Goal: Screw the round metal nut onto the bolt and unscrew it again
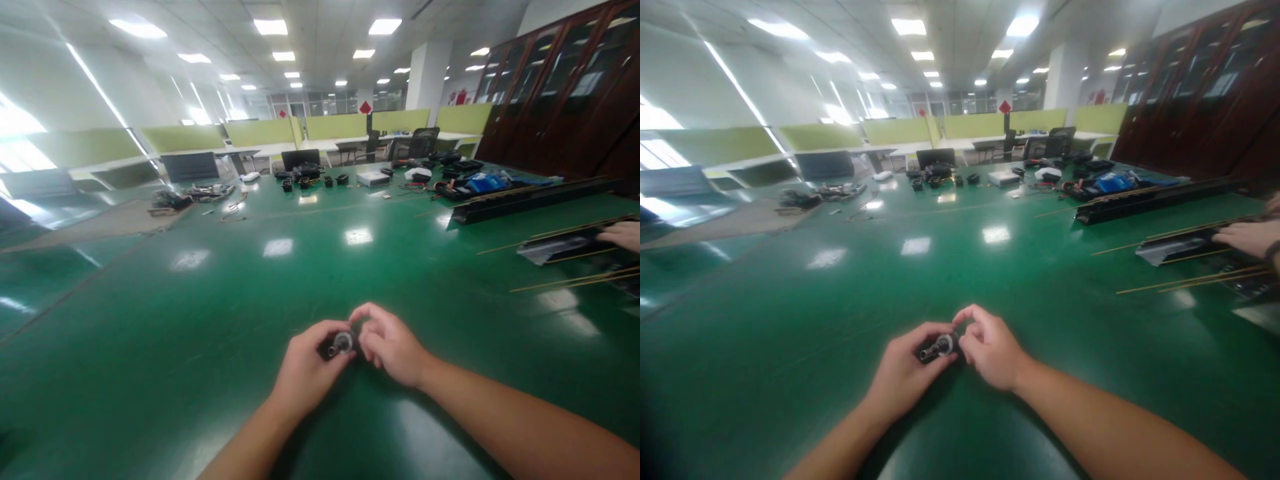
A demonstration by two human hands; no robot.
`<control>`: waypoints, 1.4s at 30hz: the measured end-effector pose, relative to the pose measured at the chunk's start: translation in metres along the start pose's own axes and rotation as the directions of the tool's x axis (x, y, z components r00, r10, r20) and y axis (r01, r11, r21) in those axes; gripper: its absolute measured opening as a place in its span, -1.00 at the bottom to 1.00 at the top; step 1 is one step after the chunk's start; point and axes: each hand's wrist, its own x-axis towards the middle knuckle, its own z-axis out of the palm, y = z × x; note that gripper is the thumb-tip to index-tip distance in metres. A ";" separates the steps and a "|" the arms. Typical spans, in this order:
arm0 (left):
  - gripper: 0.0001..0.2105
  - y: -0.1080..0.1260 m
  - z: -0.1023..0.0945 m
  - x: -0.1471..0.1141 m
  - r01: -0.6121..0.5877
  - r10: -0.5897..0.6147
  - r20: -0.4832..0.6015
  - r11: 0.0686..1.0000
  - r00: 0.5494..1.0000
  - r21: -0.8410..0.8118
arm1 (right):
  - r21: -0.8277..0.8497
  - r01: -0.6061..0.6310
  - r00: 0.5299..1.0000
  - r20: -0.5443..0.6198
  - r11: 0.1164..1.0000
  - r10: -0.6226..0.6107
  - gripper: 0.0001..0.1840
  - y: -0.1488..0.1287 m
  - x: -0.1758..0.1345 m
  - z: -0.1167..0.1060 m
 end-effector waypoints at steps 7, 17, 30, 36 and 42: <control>-0.78 0.003 0.004 0.000 -0.100 0.099 -0.021 0.995 0.995 -0.014 | -0.036 -0.003 1.000 0.023 0.999 0.004 -0.48 -0.001 -0.004 0.002; -0.73 0.007 0.003 -0.001 -0.086 0.086 -0.037 0.996 0.996 0.000 | -0.065 0.002 0.999 0.045 0.998 0.001 -0.47 0.000 -0.005 0.000; -0.78 0.018 0.001 -0.001 0.011 -0.009 0.024 0.998 1.000 -0.056 | -0.042 -0.042 0.999 0.031 0.998 0.043 -0.59 -0.004 -0.004 0.002; -0.83 0.019 0.002 0.001 0.057 -0.053 0.051 0.995 0.997 -0.087 | -0.022 -0.035 0.998 0.051 0.999 0.036 -0.59 -0.003 -0.004 0.001; -0.84 0.018 0.004 0.002 0.084 -0.082 0.026 0.991 0.996 -0.107 | -0.042 -0.040 0.998 0.056 0.998 0.042 -0.55 -0.003 -0.005 0.001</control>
